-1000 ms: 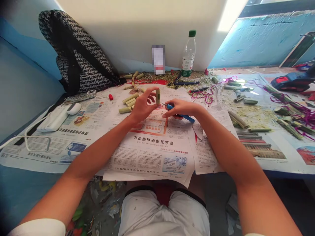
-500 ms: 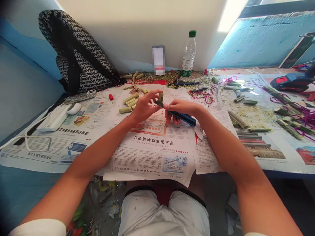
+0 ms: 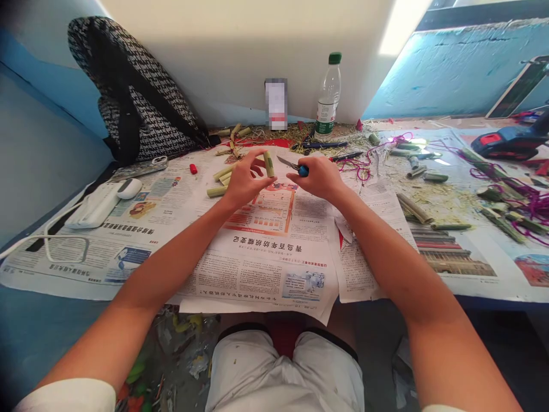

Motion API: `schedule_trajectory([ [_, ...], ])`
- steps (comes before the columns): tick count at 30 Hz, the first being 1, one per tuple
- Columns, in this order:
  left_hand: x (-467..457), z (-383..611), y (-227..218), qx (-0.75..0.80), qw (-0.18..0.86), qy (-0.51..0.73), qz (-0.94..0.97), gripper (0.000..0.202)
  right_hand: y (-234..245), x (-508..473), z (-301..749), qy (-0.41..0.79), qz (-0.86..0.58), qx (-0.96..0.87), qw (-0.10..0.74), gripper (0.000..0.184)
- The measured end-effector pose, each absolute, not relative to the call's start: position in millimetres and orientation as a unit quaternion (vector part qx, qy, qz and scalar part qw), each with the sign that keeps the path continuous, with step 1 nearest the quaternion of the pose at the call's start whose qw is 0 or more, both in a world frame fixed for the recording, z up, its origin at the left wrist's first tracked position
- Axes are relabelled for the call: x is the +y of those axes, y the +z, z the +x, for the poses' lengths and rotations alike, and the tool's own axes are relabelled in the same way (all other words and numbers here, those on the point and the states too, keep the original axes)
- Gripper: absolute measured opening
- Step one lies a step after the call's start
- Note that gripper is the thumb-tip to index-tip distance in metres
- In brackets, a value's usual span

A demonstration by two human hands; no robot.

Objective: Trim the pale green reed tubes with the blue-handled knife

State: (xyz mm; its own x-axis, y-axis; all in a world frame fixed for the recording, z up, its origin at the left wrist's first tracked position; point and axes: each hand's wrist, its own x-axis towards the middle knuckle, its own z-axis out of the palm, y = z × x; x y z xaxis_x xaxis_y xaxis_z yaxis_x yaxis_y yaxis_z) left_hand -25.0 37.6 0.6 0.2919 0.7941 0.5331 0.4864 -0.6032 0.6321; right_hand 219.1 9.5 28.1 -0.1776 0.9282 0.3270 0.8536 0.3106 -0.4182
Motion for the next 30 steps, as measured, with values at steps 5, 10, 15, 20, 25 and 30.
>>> schedule_trajectory([
  [5,27.7,-21.5,4.0,0.401,0.138,0.406,0.81,0.067,21.9,9.5,218.4,-0.006,-0.586,-0.786,0.195,0.03],
  [10,20.7,-24.1,14.9,0.401,0.016,0.392,0.828,0.055,20.5,6.7,214.0,-0.034,-0.574,-0.794,0.198,0.021],
  [15,29.8,-32.8,9.4,0.393,-0.032,0.292,0.871,0.049,24.4,4.0,211.3,-0.049,-0.607,-0.76,0.228,0.021],
  [20,27.8,-30.3,9.3,0.407,-0.005,0.314,0.858,0.059,25.6,3.4,211.7,-0.046,-0.612,-0.757,0.222,0.02],
  [25,20.5,-25.2,13.8,0.398,0.036,0.356,0.845,0.062,22.7,4.7,210.9,-0.05,-0.603,-0.776,0.179,0.023],
  [30,19.7,-22.9,10.7,0.372,0.022,0.373,0.85,0.058,20.7,6.2,209.7,-0.054,-0.567,-0.81,0.142,0.025],
])
